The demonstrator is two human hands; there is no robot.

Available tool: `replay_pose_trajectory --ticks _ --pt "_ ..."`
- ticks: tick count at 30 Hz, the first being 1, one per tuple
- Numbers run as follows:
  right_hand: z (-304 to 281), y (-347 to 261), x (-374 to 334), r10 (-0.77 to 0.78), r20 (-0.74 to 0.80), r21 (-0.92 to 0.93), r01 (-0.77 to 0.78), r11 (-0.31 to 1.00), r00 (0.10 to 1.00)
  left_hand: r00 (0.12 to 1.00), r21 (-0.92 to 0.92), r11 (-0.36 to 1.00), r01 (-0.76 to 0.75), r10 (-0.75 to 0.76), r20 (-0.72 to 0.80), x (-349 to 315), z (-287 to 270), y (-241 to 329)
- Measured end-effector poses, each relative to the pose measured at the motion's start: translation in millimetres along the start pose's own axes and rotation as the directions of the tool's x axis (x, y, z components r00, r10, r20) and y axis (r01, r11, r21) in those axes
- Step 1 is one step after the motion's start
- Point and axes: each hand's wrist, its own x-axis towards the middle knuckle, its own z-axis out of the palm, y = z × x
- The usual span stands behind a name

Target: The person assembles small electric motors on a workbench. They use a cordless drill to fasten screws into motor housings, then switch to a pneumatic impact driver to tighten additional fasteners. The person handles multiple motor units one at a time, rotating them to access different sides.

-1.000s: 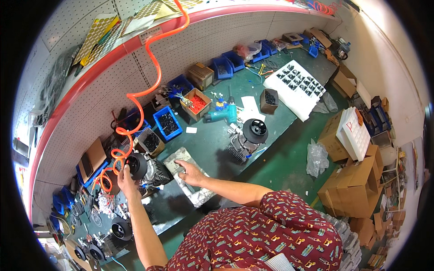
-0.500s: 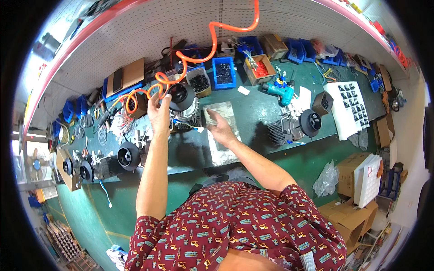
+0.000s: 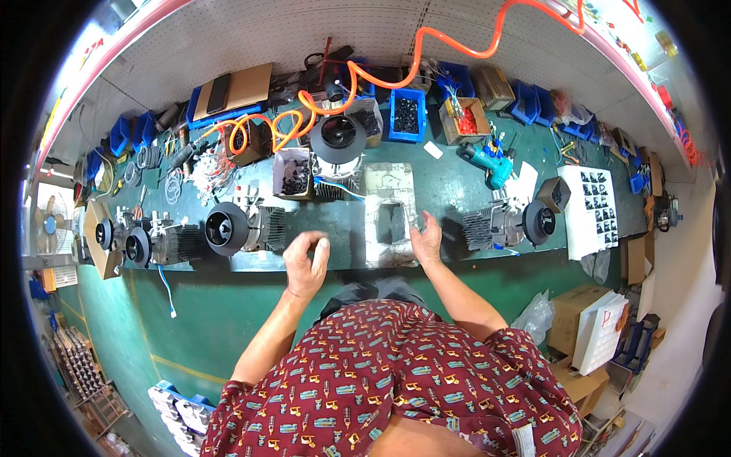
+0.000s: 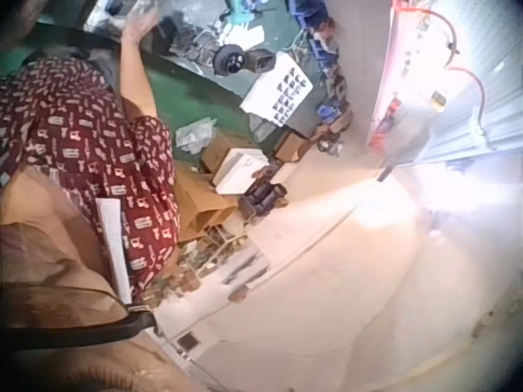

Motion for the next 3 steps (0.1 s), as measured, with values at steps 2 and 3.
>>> replay_pose_trajectory --ticks 2,3 --pt "15.9 29.0 -1.2 0.195 0.101 0.163 -0.210 0.964 0.976 0.975 0.034 0.977 0.209 -0.211 0.077 -30.4 -4.9 -23.7" --pt "25.4 44.9 1.1 0.281 0.164 0.233 -0.314 0.920 0.946 0.951 0.071 0.951 0.300 -0.305 0.059 -49.3 -5.9 -41.8"
